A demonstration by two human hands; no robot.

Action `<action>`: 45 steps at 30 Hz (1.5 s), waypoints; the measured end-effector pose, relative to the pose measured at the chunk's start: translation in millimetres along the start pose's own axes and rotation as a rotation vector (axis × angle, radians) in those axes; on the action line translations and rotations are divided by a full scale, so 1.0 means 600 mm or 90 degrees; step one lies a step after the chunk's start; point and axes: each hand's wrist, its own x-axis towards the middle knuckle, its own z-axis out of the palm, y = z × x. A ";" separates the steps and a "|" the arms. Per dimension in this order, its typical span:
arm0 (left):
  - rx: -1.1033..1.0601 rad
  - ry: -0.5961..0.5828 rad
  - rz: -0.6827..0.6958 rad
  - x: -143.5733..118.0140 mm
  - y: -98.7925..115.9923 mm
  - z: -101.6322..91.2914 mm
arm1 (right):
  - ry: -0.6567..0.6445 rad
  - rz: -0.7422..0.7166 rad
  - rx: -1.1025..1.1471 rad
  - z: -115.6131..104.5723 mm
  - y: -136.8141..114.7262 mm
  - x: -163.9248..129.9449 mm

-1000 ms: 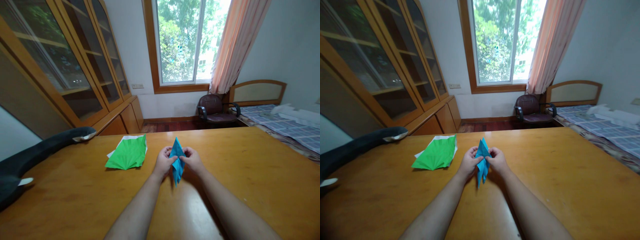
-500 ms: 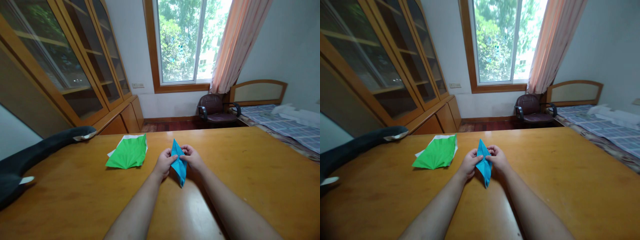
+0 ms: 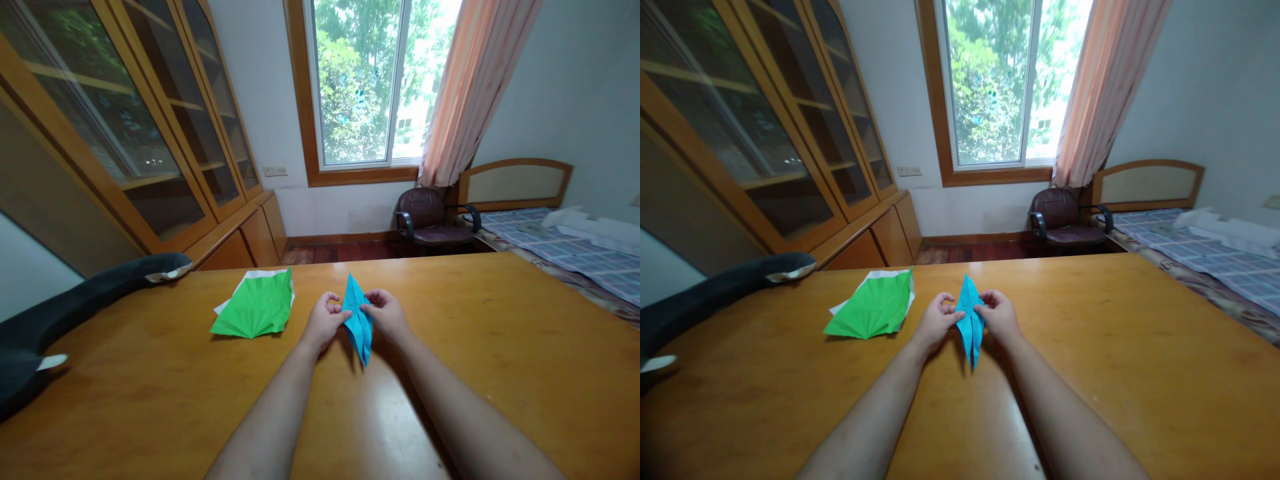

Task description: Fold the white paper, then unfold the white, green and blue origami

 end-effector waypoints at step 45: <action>0.311 0.023 0.378 -0.017 0.011 0.013 | -0.076 -0.019 0.159 0.002 -0.016 -0.012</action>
